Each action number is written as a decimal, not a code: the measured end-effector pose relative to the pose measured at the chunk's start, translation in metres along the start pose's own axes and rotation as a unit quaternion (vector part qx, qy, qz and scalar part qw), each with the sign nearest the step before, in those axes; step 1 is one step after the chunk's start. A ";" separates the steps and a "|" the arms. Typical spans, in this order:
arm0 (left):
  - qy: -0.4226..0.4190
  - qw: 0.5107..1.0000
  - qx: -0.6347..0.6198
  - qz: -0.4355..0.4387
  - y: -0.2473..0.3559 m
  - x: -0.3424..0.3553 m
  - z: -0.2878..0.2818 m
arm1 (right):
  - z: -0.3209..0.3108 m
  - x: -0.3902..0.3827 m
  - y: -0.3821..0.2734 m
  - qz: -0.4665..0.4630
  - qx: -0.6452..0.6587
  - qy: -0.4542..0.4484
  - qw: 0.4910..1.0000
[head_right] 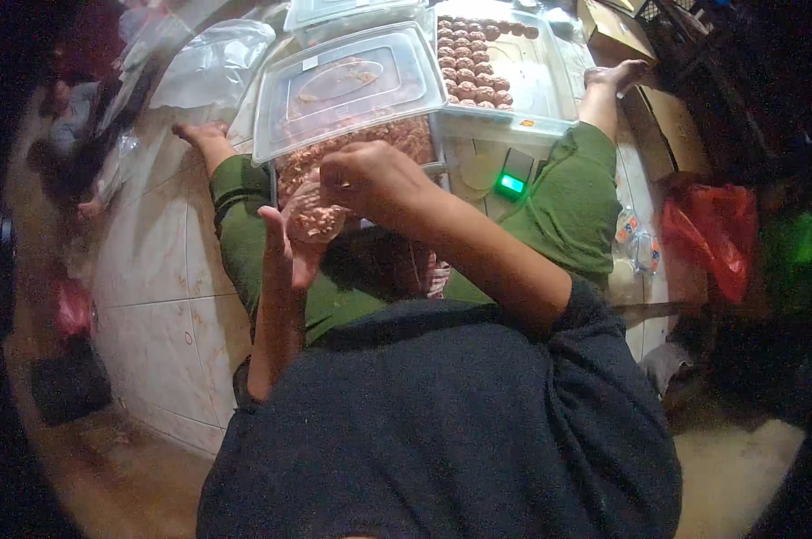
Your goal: The person scoops ground meat from a container using a fork and places it onto a thin dough wrapper held in their other hand, then rolls and pinches the dough by hand to form a meatball and places it into a large plastic tray.
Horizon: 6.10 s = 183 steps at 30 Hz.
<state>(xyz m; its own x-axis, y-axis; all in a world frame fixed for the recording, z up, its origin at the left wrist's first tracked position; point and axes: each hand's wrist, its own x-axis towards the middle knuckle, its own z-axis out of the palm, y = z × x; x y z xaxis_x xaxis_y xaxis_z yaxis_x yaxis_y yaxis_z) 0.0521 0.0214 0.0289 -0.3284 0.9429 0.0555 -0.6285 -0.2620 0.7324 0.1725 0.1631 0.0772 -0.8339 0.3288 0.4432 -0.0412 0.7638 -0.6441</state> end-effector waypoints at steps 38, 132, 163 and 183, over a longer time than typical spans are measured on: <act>-0.008 0.957 0.052 -0.284 -0.020 0.000 0.028 | 0.015 -0.075 0.063 0.308 0.357 -0.191 0.861; 0.020 0.822 0.449 0.350 0.012 0.018 0.057 | 0.006 -0.044 -0.004 0.007 0.111 0.080 0.991; 0.040 0.843 0.496 0.202 0.017 0.005 0.033 | -0.053 -0.017 -0.035 -0.041 -0.059 -0.059 0.996; 0.002 0.940 0.340 0.039 -0.002 0.015 0.029 | -0.033 -0.054 0.009 0.172 0.177 0.065 0.967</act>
<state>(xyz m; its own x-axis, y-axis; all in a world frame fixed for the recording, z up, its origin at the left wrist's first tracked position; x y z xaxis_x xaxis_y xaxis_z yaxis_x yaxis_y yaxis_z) 0.0690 0.0421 0.0473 -0.3588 0.9251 0.1243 -0.0070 -0.1359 0.9907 0.2349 0.1706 0.0677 -0.7573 0.6131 0.2250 0.0208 0.3669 -0.9300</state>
